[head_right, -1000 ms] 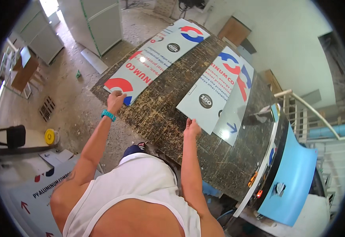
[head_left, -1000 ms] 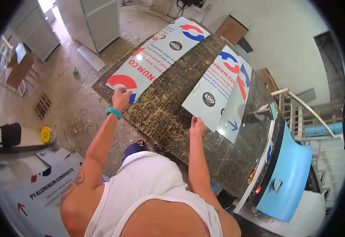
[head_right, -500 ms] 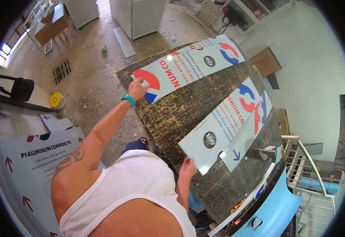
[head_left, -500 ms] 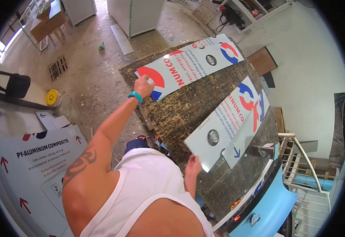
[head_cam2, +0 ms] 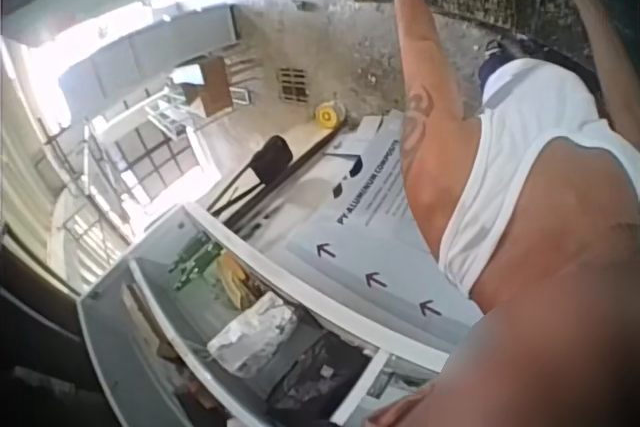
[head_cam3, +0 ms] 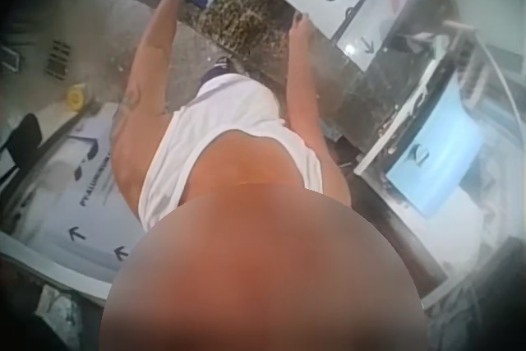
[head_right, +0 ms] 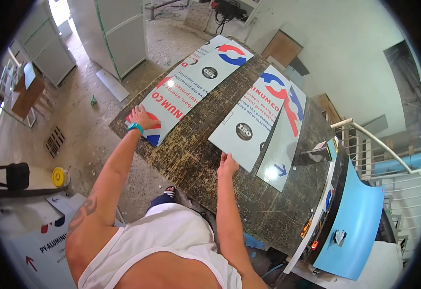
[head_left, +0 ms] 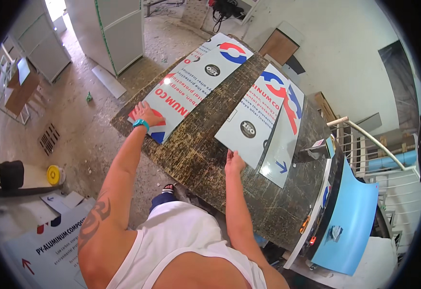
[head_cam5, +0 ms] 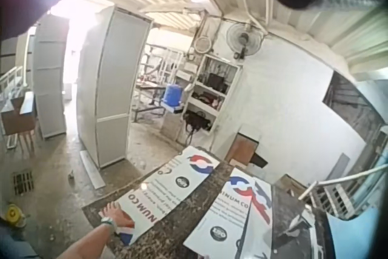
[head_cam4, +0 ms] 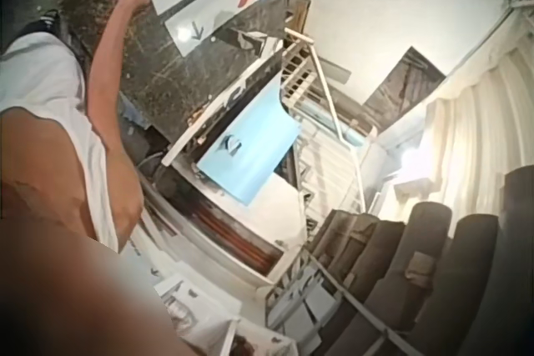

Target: Measuring and inspecting aluminum composite panels on a large workbench using a tape measure.

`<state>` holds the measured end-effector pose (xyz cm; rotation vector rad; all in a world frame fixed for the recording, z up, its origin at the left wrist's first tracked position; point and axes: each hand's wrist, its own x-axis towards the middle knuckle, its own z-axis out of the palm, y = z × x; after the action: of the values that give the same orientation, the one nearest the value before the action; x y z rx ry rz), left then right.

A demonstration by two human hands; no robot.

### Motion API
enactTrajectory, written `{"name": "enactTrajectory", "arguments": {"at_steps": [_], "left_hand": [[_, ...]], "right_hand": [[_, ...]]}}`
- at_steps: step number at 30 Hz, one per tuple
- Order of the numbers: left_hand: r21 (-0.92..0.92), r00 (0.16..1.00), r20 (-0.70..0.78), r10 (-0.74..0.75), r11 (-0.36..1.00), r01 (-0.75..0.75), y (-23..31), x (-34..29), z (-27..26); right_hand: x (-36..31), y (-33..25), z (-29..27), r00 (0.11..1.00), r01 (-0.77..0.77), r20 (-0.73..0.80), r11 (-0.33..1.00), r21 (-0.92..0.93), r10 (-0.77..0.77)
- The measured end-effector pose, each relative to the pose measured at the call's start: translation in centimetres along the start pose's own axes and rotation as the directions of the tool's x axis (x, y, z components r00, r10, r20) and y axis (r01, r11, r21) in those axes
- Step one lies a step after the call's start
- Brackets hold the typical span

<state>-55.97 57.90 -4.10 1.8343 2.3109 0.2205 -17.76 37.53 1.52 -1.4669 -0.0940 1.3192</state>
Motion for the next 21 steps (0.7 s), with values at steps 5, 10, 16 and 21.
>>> {"name": "enactTrajectory", "arguments": {"at_steps": [5, 10, 16, 21], "left_hand": [[-0.043, 0.988, 0.154, -0.028, 0.998, 0.035, 2.3, 0.3, -2.8], [-0.063, 0.977, 0.204, -0.062, 0.995, 0.076, 2.1, 1.0, -3.9], [-0.037, 0.967, 0.232, -0.106, 0.992, 0.118, 2.0, 0.7, -5.0], [-0.002, 0.965, 0.239, -0.105, 0.994, 0.108, 2.2, 0.6, -5.8]], "right_hand": [[4.2, -5.7, 2.8, 1.0, 0.002, -0.002, 1.0, 0.028, -0.002], [5.0, -6.1, 3.7, 0.999, -0.044, 0.002, 0.999, 0.013, 0.044], [-2.8, 4.4, -2.2, 0.996, -0.077, 0.045, 0.993, -0.086, 0.081], [-3.1, 4.9, -2.6, 0.993, -0.08, 0.072, 0.989, -0.121, 0.089]]}}
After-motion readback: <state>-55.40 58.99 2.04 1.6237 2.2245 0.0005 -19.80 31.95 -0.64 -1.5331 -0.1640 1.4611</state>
